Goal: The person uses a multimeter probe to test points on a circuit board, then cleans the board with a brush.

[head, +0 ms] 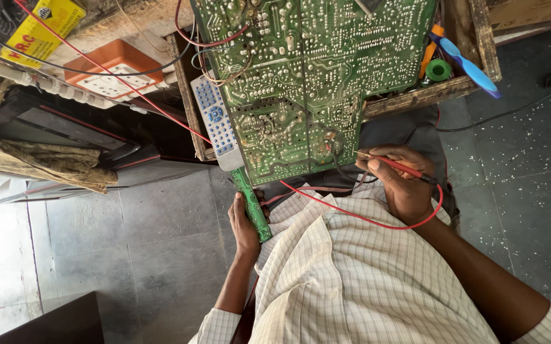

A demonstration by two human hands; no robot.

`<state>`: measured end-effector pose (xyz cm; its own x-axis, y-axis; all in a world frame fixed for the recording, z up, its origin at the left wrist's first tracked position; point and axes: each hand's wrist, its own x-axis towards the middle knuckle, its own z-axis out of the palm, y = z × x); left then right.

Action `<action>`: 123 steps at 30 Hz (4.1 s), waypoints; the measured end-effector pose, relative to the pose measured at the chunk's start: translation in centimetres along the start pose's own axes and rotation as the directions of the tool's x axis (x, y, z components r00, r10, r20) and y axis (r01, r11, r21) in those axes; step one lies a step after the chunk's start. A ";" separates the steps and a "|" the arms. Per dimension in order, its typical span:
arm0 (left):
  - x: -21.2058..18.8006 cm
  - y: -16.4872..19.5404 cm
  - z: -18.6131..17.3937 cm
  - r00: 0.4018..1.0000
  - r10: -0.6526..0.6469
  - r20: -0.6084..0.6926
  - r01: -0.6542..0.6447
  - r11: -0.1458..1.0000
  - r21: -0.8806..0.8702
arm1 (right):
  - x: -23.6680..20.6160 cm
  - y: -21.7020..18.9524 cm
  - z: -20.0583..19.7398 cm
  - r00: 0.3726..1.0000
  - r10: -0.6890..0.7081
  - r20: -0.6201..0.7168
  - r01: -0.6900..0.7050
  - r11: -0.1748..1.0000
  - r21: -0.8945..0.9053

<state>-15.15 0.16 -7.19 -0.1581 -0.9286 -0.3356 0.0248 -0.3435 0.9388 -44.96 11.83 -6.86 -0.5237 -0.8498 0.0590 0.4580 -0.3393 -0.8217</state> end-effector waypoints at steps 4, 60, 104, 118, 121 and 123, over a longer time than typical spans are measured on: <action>0.0 0.0 0.0 1.000 -0.020 -0.010 0.020 1.000 0.022 | 0.0 -0.1 0.0 1.000 0.008 -0.009 -0.008 1.000 0.001; 0.6 -0.2 -1.2 0.998 0.068 0.006 -0.068 0.997 0.024 | 0.5 -0.6 -0.5 0.940 -0.273 0.203 0.339 0.792 -0.507; 0.4 2.6 -0.9 0.987 0.124 0.106 -0.138 0.981 0.134 | 1.1 1.1 -0.6 0.994 -0.106 -0.020 0.105 0.993 -0.050; 0.1 5.5 0.3 0.802 0.396 0.446 -0.585 0.370 0.722 | 0.3 -0.2 0.5 0.998 -0.001 -0.067 -0.004 0.997 -0.076; 0.7 7.0 0.0 0.934 0.157 0.321 -0.356 0.476 0.804 | 0.4 -0.4 0.7 0.999 -0.019 -0.034 0.016 0.995 -0.095; 1.5 8.3 -0.8 0.961 0.139 0.241 -0.278 0.465 0.841 | 0.4 -0.4 0.7 0.999 -0.032 -0.025 0.029 0.996 -0.087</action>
<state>-14.44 -4.23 0.08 -0.3860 -0.9061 -0.1735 -0.7745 0.2160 0.5946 -44.87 11.32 -6.07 -0.5557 -0.8283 0.0707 0.3784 -0.3277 -0.8657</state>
